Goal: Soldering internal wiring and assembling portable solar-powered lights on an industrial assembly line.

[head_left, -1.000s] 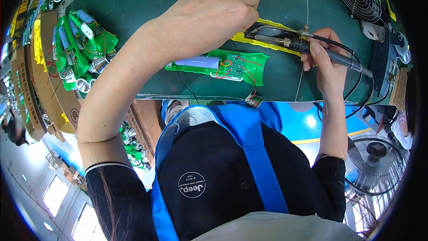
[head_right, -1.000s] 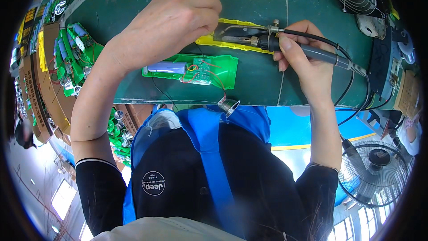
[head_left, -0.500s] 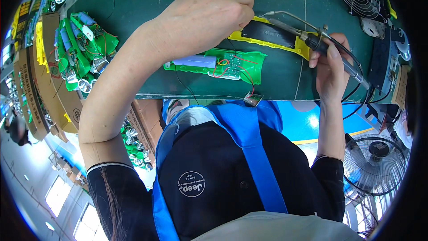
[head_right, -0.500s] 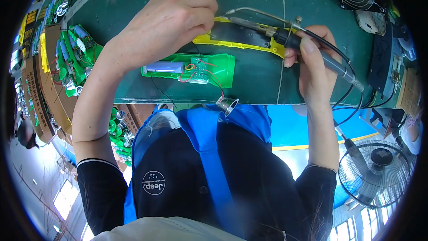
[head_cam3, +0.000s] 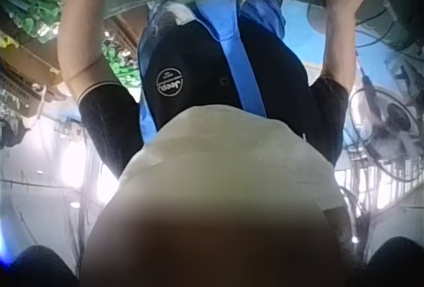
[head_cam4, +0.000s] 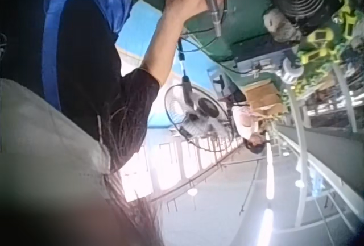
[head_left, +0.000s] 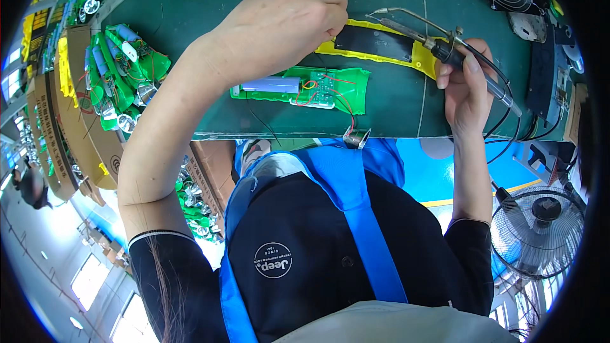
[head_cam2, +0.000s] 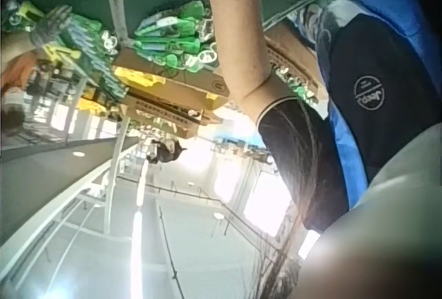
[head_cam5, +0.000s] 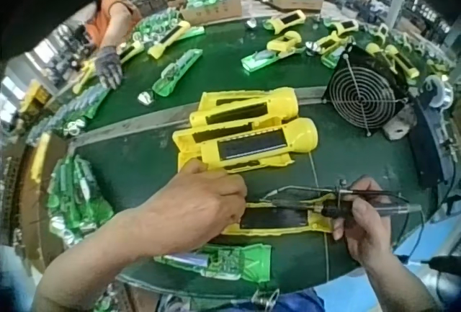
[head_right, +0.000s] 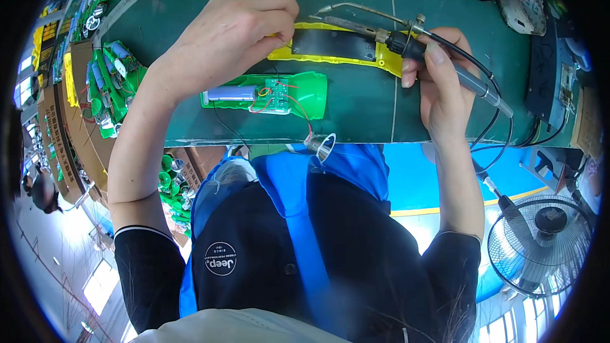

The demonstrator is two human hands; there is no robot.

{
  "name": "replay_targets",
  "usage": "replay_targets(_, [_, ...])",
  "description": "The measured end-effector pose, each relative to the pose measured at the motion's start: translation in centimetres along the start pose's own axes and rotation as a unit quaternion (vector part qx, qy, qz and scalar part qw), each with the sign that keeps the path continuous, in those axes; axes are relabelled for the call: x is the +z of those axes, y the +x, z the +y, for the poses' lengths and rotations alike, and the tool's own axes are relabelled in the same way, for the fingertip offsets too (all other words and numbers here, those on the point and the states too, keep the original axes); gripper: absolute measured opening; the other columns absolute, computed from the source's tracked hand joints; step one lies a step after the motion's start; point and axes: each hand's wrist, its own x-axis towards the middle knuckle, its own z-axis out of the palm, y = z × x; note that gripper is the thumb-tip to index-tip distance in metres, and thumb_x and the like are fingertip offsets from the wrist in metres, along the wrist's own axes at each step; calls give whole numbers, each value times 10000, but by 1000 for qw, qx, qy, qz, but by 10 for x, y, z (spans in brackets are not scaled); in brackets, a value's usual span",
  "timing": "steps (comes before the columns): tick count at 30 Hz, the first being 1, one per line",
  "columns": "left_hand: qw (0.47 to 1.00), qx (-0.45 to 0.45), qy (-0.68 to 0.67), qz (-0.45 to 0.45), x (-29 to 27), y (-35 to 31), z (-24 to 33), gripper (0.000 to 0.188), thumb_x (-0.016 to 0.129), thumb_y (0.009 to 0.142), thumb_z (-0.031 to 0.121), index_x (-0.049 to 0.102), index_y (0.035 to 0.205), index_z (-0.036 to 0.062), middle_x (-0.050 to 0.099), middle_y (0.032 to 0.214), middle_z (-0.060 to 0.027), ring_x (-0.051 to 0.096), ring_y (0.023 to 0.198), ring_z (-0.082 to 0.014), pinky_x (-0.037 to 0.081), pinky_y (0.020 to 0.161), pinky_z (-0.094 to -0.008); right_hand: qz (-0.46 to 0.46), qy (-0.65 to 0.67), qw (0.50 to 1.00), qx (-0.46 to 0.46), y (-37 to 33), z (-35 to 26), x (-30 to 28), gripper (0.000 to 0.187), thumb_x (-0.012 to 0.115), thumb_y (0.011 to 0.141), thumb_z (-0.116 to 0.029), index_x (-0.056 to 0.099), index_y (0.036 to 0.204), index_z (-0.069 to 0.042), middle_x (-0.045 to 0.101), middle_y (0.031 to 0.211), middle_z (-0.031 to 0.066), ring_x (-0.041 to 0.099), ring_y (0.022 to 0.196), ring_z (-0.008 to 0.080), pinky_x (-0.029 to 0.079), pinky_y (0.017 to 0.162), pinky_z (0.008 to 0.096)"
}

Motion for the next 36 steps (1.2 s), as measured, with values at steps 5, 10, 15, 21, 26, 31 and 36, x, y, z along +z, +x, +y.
replay_targets(5, [1000, -9, -21, -5, -2, -2, -1, 44, 604, 767, 90, 575, 777, 59, 542, 889, -42, 532, 882, -203, 346, 778, -352, -9, 14, 998, -58, 1, -4, -4, 255, 491, 900, -221, 463, 1016, 4, 537, 789, 128, 479, 702, 187, 379, 656, 296])
replay_targets(10, [995, -20, -88, 33, -5, -6, -4, 94, 646, 729, 86, 597, 809, 75, 548, 892, -42, 536, 875, -213, 364, 783, -351, 13, -3, 996, -87, 3, -5, -8, 258, 479, 911, -225, 479, 1031, 4, 551, 871, 137, 461, 761, 181, 371, 734, 311])
replay_targets(15, [981, -66, -85, 162, 11, -37, 34, 130, 691, 664, 84, 610, 765, 94, 554, 917, -32, 517, 923, -219, 369, 790, -354, 41, 36, 988, -141, 9, -3, -10, 288, 460, 927, -227, 509, 1098, -1, 585, 953, 117, 513, 877, 186, 355, 939, 382])
replay_targets(21, [968, -55, -45, 241, 36, -32, 46, 194, 707, 628, 70, 595, 782, 109, 576, 862, -4, 529, 894, -209, 364, 801, -346, 34, 120, 983, -137, 31, 15, 19, 246, 490, 923, -174, 514, 1082, 12, 596, 919, 140, 580, 847, 204, 423, 855, 327])
replay_targets(26, [948, -105, -34, 297, 46, -8, 57, 162, 699, 646, 58, 591, 761, 94, 565, 706, -5, 560, 777, -205, 382, 785, -340, -32, 131, 986, -95, 17, 22, 47, 278, 457, 941, -234, 475, 1133, -33, 560, 994, 104, 506, 875, 177, 379, 809, 303])
replay_targets(31, [963, -142, -16, 230, 47, -10, 53, 111, 664, 690, 51, 600, 773, 89, 560, 715, -24, 554, 742, -224, 400, 744, -336, -25, 160, 985, -53, 11, 15, 18, 266, 442, 938, -234, 475, 1120, -43, 569, 967, 112, 533, 896, 198, 379, 954, 418])
replay_targets(36, [984, -162, -13, 76, 30, -1, 48, 44, 601, 756, 81, 606, 797, 64, 576, 738, -69, 568, 741, -262, 416, 726, -350, -67, 44, 996, 49, 21, -24, -26, 263, 510, 867, -237, 499, 953, 12, 552, 764, 95, 495, 666, 118, 408, 698, 253])
